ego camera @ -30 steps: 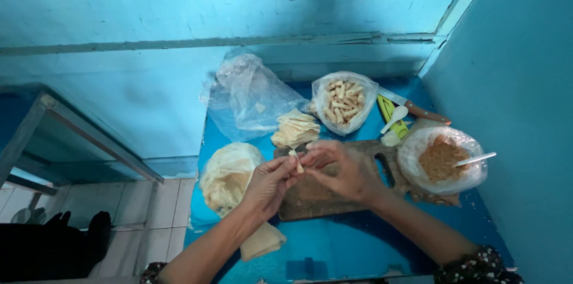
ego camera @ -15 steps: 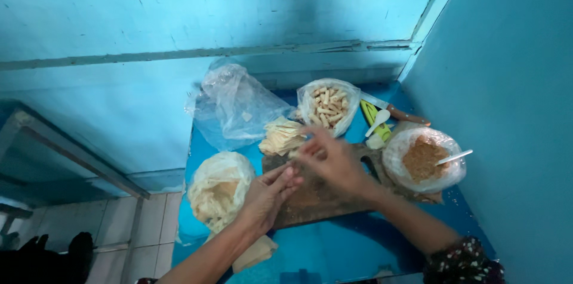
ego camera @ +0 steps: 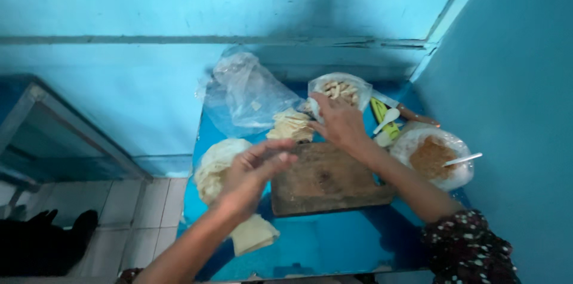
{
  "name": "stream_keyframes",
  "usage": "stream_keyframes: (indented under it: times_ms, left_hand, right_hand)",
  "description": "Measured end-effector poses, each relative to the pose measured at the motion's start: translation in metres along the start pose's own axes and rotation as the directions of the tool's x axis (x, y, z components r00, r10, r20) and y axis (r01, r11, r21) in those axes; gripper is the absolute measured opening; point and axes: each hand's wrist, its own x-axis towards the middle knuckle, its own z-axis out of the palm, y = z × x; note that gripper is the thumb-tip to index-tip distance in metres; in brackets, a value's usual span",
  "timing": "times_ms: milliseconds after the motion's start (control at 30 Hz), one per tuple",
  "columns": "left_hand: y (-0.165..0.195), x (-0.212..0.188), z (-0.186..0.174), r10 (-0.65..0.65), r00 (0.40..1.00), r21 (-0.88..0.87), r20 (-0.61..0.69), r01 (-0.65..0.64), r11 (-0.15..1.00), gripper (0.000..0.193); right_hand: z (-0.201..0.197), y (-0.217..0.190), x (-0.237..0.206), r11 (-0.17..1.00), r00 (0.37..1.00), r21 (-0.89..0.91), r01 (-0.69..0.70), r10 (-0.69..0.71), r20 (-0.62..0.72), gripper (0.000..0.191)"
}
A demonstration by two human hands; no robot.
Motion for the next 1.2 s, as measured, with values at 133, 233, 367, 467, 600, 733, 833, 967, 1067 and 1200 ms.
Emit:
stream_keyframes:
  times_ms: [133, 233, 367, 467, 600, 733, 833, 967, 1067, 1200]
  left_hand:
    - [0.036, -0.029, -0.021, 0.238, 0.958, 0.14, -0.159, -0.217, 0.966, 0.03]
    - [0.048, -0.058, -0.034, 0.465, 0.879, 0.446, -0.104, -0.377, 0.812, 0.024]
    - [0.039, -0.109, -0.04, 0.428, 0.903, 0.8, 0.026, -0.276, 0.533, 0.022]
    - [0.02, -0.136, -0.045, 0.387, 0.917, 0.868, -0.096, -0.113, 0.483, 0.018]
    - [-0.008, -0.147, -0.058, 0.443, 0.879, 0.891, -0.174, -0.051, 0.451, 0.016]
    - [-0.023, -0.15, -0.067, 0.373, 0.893, 0.84, -0.251, 0.01, 0.542, 0.019]
    - [-0.026, -0.148, -0.068, 0.349, 0.895, 0.806, -0.278, 0.02, 0.592, 0.024]
    - [-0.023, -0.143, -0.06, 0.389, 0.888, 0.814, -0.246, -0.029, 0.581, 0.027]
    - [-0.02, -0.137, -0.051, 0.38, 0.917, 0.847, -0.119, -0.106, 0.521, 0.029]
    - [-0.028, -0.121, -0.03, 0.441, 0.886, 0.85, 0.141, -0.337, 0.405, 0.027]
  right_hand:
    - [0.014, -0.003, 0.012, 0.944, 0.984, -0.318, -0.084, 0.13, 0.126, 0.055]
    - [0.001, 0.015, 0.021, 0.968, 0.957, -0.067, -0.242, 0.249, 0.15, 0.064]
    - [-0.024, -0.022, 0.01, 0.996, 0.999, 0.085, -0.015, 0.017, -0.028, 0.057]
    - [-0.028, -0.098, -0.041, 0.823, 0.87, 0.485, 0.297, -0.443, 0.219, 0.043]
    - [-0.015, -0.156, -0.081, 0.645, 0.729, 0.501, 0.577, -0.684, 0.041, 0.043]
    - [-0.008, -0.169, -0.087, 0.687, 0.705, 0.289, 0.667, -0.707, 0.055, 0.047]
    - [-0.003, -0.158, -0.079, 0.816, 0.847, 0.56, 0.142, -0.393, 0.358, 0.049]
    - [-0.003, -0.097, -0.06, 0.045, 0.727, 0.731, -0.681, -0.085, 0.682, 0.059]
    - [-0.018, -0.049, -0.053, -0.378, 0.628, 0.623, -0.685, 0.126, 0.768, 0.057]
    - [-0.031, -0.033, -0.047, -0.373, 0.657, 0.664, -0.649, 0.165, 0.735, 0.043]
